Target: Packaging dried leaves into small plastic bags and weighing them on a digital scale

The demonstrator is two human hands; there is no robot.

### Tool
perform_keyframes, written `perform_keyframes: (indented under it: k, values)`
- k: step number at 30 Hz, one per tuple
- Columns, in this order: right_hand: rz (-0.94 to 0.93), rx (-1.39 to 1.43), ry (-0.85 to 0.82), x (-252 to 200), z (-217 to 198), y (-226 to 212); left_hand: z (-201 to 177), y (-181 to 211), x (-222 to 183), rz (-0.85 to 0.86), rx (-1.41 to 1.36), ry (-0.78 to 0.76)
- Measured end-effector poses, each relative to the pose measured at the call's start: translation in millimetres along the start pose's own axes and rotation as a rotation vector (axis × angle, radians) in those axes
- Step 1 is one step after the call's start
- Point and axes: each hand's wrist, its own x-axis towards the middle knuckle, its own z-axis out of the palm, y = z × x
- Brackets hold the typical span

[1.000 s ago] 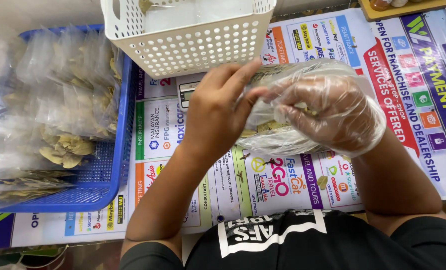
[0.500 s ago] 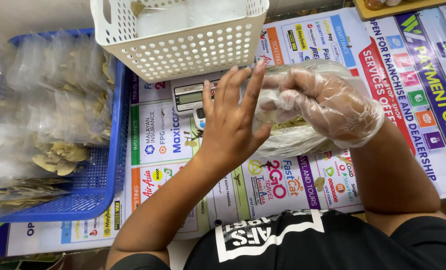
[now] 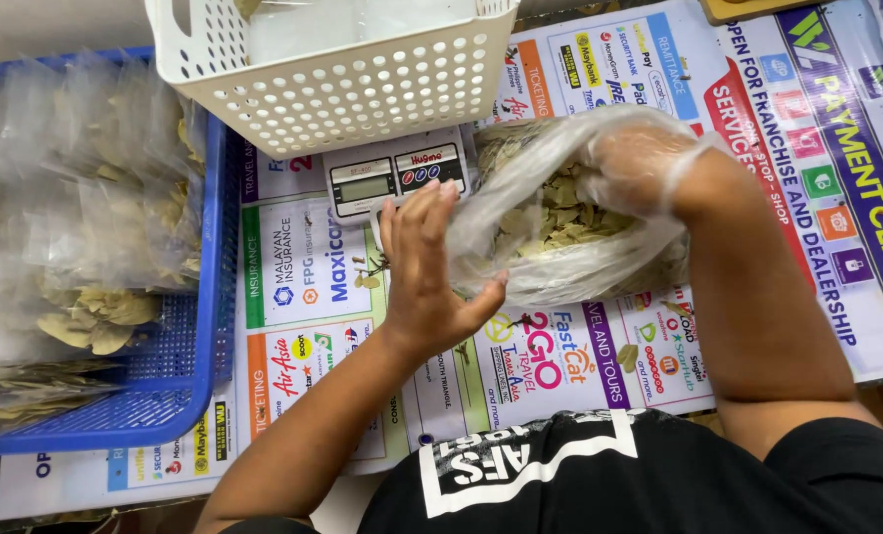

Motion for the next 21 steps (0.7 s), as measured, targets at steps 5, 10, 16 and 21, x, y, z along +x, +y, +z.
perform_keyframes:
  k: [5,10,16,21]
  values:
    - [0.084,0.015,0.196,16.8,-5.9,3.1,7.7,-5.7,-12.8,0.054,0.202,-0.105]
    - [0.081,0.277,0.229,-10.0,-17.7,-0.9,10.1,1.3,-12.8,0.07,0.221,-0.215]
    - [0.063,-0.061,-0.296,-45.9,-22.4,-19.7,8.6,7.3,-11.1,0.286,0.235,-0.258]
    - [0.291,-0.318,-0.265,-63.1,6.5,8.3,9.6,5.6,-14.0,0.279,0.217,-0.305]
